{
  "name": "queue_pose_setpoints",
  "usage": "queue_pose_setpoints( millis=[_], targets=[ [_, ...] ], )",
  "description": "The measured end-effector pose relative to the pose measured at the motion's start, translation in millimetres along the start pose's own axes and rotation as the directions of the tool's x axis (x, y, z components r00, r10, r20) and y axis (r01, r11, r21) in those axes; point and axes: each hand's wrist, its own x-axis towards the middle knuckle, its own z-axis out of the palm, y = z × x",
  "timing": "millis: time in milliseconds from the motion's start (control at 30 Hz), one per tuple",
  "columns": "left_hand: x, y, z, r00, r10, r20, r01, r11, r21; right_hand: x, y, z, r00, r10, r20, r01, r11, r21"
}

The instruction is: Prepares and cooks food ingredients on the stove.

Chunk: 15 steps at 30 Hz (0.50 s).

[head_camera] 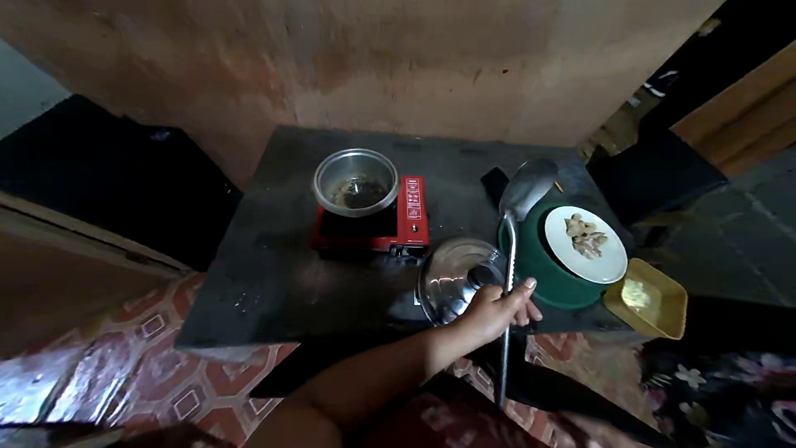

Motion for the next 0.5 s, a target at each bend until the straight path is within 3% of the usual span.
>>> queue_pose_setpoints(
  millis=[67,133,233,333,367,433,500],
  targets=[
    [8.2,1.3,13.3,0.997,0.057,0.048,-0.055,0.998,-0.044,17.9,-8.8,3.4,0.985,-0.138,-0.105,0.149,0.983,0.107],
    [14.9,3.1,29.5,0.987,0.116,0.107,-0.108,0.991,-0.075,38.5,-27.2,17.6,0.974,-0.187,-0.130,0.209,0.960,0.184],
    [20.7,1.7,47.9,0.957,0.167,0.237,-0.153,0.985,-0.078,58.9,-37.0,32.0,0.976,-0.112,-0.184,0.162,0.945,0.283],
    [19.5,-0.4,35.1,0.949,0.057,0.309,-0.035,0.996,-0.077,60.5,-19.8,22.2,0.945,-0.044,-0.323,0.168,0.915,0.367],
    [18.3,-6.4,22.1,0.973,-0.033,0.228,0.051,0.996,-0.075,56.7,-14.5,15.9,0.926,-0.009,-0.378,0.162,0.913,0.376],
    [21.5,-32.0,-15.8,0.975,-0.160,-0.157,0.154,0.987,-0.049,48.2,-4.2,1.2,0.884,0.056,-0.464,0.156,0.900,0.407],
    [32.6,-70.0,-65.0,0.816,-0.227,-0.532,0.281,0.959,0.021,41.1,4.7,-11.1,0.850,0.098,-0.517,0.167,0.881,0.442]
  ],
)
